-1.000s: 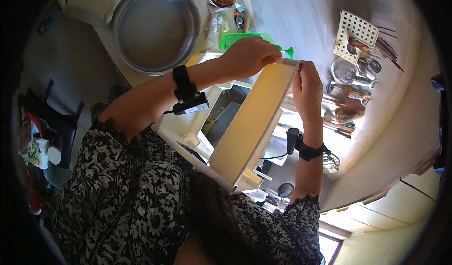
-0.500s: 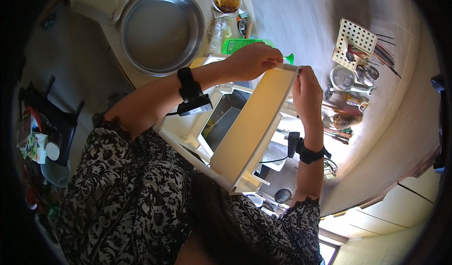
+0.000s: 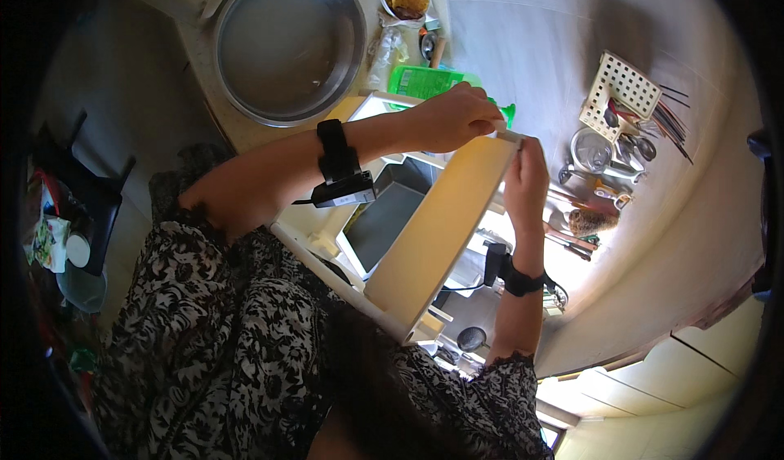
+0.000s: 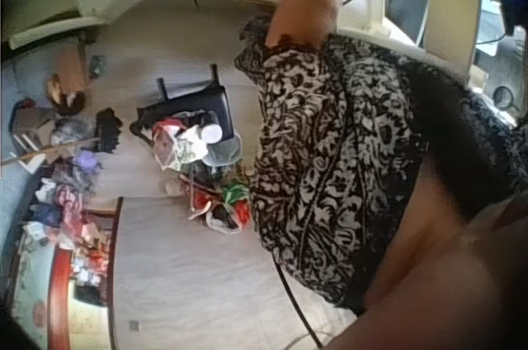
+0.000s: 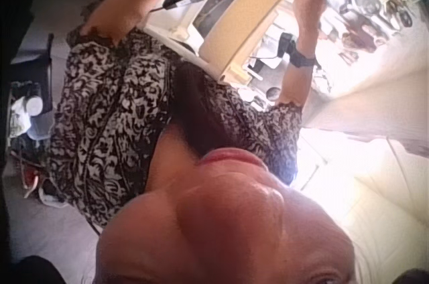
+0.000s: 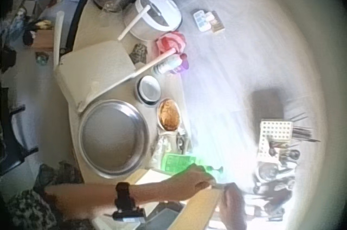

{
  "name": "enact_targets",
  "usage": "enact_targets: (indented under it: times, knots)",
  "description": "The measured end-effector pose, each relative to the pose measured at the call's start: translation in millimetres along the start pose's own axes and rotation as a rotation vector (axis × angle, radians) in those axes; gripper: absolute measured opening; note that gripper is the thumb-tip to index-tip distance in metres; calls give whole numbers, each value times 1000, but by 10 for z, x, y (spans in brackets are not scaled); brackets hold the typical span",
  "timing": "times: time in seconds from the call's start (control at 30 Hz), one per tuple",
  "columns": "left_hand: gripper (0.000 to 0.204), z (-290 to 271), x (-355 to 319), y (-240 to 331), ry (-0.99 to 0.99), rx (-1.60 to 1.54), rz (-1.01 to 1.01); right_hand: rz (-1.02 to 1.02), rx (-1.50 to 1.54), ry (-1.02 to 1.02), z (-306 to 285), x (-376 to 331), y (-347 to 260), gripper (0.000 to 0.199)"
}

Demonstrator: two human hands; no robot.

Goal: The person assembles a white plastic shelving unit by inserting legs into trays and connecting multiple trays together. They wipe the trays with a cloth during assembly and place the finished unit on the floor.

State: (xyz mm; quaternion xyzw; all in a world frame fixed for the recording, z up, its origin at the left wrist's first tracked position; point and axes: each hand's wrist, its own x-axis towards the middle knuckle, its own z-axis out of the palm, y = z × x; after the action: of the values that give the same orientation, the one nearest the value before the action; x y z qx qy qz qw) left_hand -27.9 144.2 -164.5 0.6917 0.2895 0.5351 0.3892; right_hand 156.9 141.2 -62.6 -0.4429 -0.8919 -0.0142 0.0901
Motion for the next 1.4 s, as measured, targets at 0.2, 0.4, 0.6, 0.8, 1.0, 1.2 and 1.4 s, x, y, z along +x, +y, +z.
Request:
enact_targets:
  times: [0.2,0.4,0.6,0.8,1.0,1.2,1.4]
  knots:
    - [21,16,10,-50,159,79,1,-34,40,8,-79,48,60,7]
    - [22,33,1,-44,68,15,-57,-22,16,26,-47,41,10,6]
    - [23,70,-28,-81,49,-97,-53,29,85,-12,35,-21,-16,6]
    - [24,120,-61,-137,63,-133,-59,-15,-2,-44,60,32,-24,5]
    - [27,139,14,-148,60,-102,-7,-30,-103,-43,21,37,-21,7]
    - [30,102,177,-351,18,-359,-225,-110,48,-69,-85,213,185,28]
    - [50,166,279,58,-87,191,-3,158,192,182,-927,-487,879,37]
